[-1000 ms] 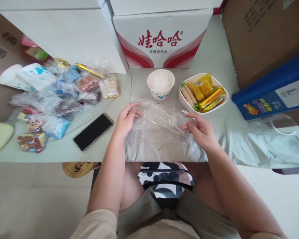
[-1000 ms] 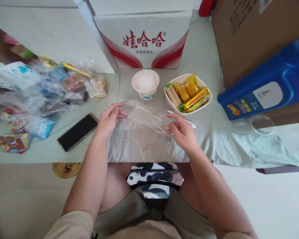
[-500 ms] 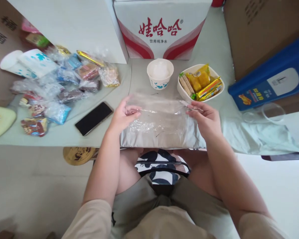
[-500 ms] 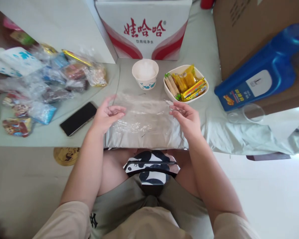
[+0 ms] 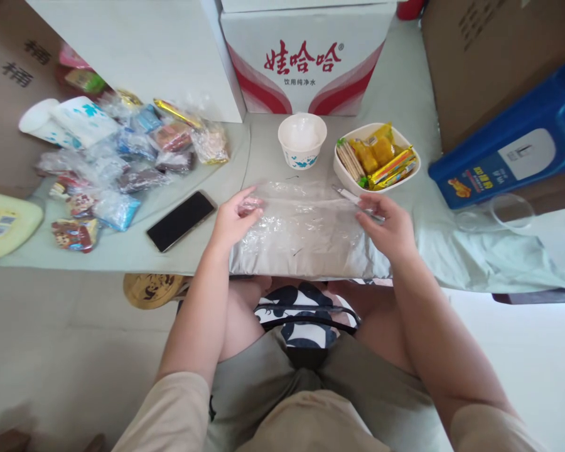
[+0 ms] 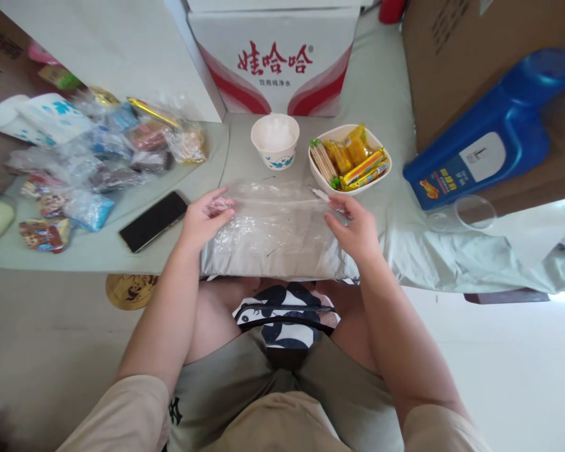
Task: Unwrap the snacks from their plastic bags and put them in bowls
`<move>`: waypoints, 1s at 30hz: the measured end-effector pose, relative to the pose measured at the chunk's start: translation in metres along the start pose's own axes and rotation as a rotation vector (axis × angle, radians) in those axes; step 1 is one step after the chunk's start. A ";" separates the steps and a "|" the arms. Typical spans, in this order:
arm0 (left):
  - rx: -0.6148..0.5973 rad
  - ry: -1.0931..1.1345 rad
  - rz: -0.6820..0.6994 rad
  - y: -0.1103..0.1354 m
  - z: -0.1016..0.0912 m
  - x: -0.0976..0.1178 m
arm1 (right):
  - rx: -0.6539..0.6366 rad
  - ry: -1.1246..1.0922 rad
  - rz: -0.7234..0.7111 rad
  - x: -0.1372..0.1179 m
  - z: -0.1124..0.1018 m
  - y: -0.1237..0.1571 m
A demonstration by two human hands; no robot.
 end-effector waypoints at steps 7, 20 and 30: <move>0.180 -0.250 0.209 -0.002 -0.015 0.015 | 0.200 0.123 -0.078 -0.007 -0.014 -0.002; -0.103 0.241 -0.355 0.001 0.005 0.012 | -0.514 -0.583 0.557 -0.006 -0.020 0.010; -0.560 0.225 -0.501 -0.008 0.055 0.029 | -0.799 -0.628 0.328 -0.028 0.054 0.013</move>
Point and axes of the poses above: each hand's wrist, its own y-axis away from the middle knuckle, its own z-axis out of the palm, x = y × z, the point moved 3 cm from there along -y, towards the middle knuckle, and after that the axes turned 1 degree about y, right-handed, at the moved point
